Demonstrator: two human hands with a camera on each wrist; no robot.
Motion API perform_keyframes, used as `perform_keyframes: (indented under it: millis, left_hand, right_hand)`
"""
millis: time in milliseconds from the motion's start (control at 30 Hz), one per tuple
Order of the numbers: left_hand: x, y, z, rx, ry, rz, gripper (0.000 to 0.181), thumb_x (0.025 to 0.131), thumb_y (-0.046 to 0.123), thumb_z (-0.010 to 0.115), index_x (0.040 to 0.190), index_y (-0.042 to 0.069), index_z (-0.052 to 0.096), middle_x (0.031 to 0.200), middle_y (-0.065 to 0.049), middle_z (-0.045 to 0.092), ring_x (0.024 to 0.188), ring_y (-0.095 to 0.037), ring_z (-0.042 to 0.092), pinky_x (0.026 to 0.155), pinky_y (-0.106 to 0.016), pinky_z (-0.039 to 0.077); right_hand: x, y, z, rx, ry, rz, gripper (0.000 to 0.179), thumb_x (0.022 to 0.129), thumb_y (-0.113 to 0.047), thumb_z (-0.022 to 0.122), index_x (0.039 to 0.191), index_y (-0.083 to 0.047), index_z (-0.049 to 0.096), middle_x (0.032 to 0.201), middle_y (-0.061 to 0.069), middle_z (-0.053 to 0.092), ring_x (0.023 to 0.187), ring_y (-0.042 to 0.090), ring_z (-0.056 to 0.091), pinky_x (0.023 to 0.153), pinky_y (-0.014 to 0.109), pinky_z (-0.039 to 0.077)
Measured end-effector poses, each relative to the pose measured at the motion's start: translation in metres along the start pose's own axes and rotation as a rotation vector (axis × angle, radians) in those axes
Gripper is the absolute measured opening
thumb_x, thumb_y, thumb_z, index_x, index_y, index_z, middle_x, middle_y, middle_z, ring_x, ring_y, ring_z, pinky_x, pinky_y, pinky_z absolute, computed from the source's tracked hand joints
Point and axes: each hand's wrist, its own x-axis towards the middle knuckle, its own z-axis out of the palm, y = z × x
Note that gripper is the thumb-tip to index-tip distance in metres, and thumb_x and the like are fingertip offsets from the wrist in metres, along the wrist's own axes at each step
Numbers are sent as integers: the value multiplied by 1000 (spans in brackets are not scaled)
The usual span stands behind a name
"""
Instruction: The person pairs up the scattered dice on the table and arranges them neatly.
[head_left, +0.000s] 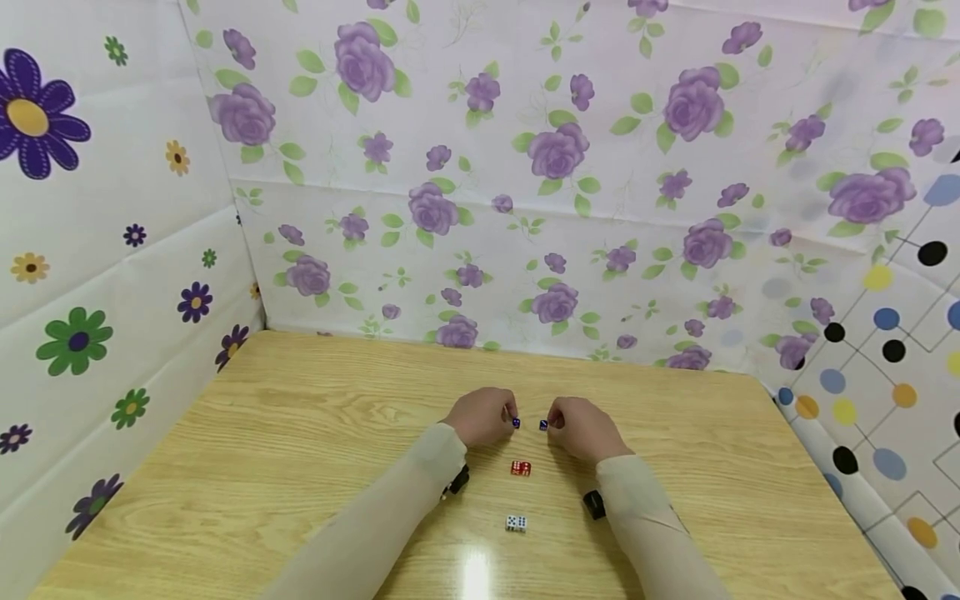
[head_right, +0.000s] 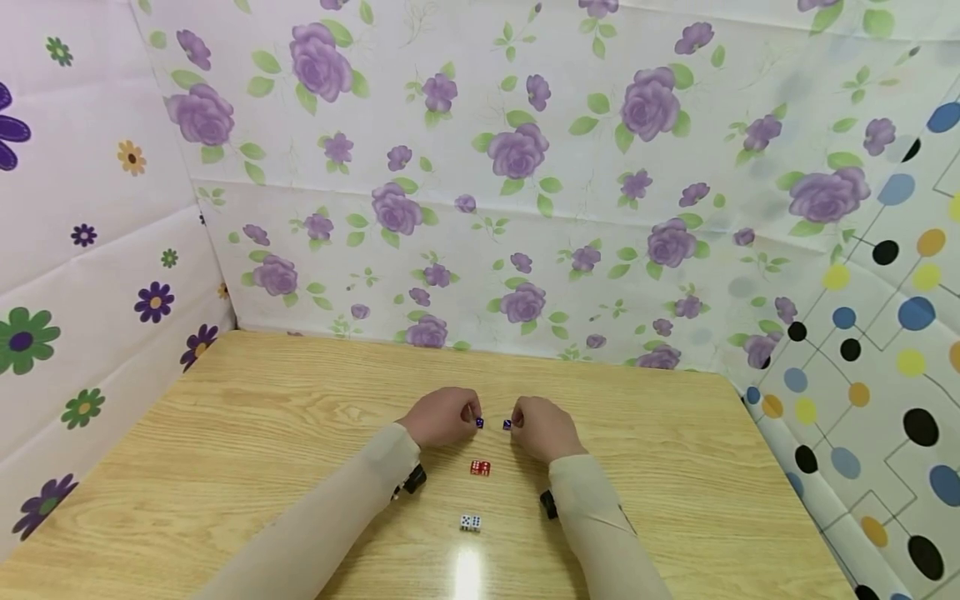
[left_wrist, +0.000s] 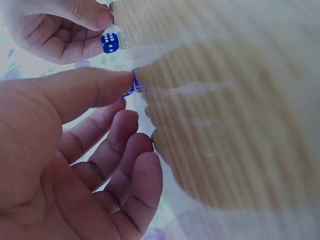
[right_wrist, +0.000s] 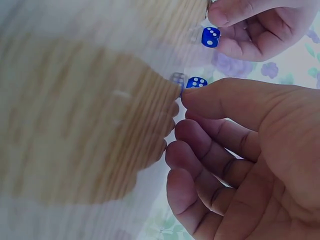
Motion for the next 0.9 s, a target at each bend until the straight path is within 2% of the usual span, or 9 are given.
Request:
perform_keyframes:
  millis: [167, 633, 900]
  left_hand:
    - [1, -2, 2, -2, 16, -4, 9, 82, 18, 70, 90, 17, 66, 83, 10, 62, 73, -7, 55, 69, -28, 47]
    - [5, -4, 6, 2, -17, -5, 11, 84, 25, 71, 87, 20, 62, 79, 11, 58, 70, -7, 54, 65, -27, 45]
    - [8, -4, 8, 3, -7, -5, 9, 85, 24, 70, 85, 21, 62, 79, 11, 59, 69, -7, 54, 65, -28, 46]
  right_hand:
    - [-1, 0, 0, 8, -4, 2, 7, 84, -19, 70, 87, -15, 65, 77, -5, 56, 69, 13, 50, 64, 32, 43]
    - [2, -5, 3, 5, -26, -7, 9, 87, -22, 70, 85, -15, 63, 77, -4, 57, 68, 13, 50, 64, 32, 43]
    - [2, -7, 3, 11, -26, -5, 10, 87, -22, 70, 84, -15, 63, 77, -4, 57, 66, 13, 50, 63, 32, 43]
